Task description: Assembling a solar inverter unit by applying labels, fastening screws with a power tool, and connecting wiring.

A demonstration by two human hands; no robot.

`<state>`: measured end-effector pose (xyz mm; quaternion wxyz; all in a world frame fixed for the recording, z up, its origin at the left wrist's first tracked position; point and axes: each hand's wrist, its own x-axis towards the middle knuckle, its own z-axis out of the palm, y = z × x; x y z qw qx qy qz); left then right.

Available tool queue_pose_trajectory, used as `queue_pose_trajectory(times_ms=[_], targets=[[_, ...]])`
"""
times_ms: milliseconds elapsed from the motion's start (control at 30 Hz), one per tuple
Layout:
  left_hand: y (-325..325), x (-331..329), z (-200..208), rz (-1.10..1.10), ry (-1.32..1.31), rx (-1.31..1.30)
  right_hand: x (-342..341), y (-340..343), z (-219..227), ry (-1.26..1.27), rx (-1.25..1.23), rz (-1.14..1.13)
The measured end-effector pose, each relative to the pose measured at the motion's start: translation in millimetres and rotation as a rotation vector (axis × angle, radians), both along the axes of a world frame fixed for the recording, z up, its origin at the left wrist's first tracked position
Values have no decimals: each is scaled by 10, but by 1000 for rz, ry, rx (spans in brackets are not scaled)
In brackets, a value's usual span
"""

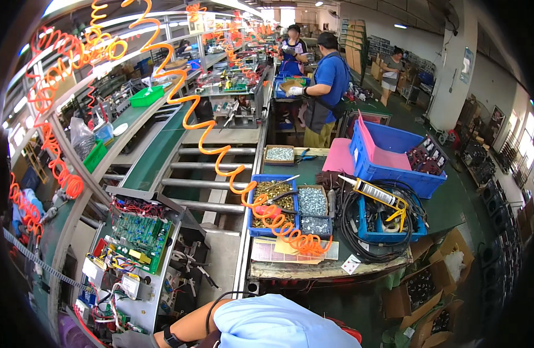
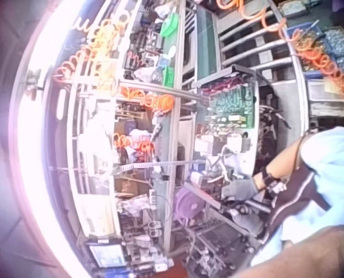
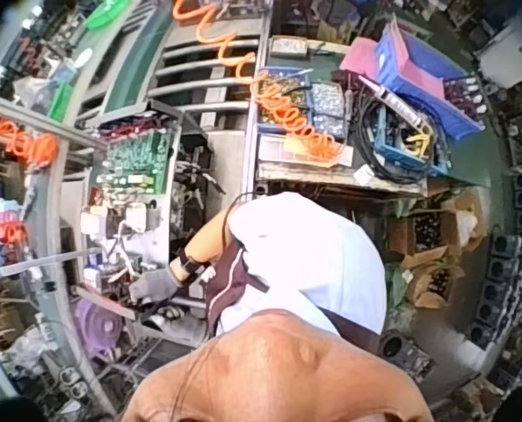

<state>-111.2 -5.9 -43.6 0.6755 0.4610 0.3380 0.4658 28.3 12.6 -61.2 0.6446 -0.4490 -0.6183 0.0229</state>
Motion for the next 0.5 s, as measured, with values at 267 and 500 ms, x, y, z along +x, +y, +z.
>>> queue_pose_trajectory(times_ms=[267,500], targets=[[-106,108,185,77,41,-58,62,131,114,-19,-235,6],[88,-240,-43,-392,-249,-348,152,-83,112,13,-157,341]])
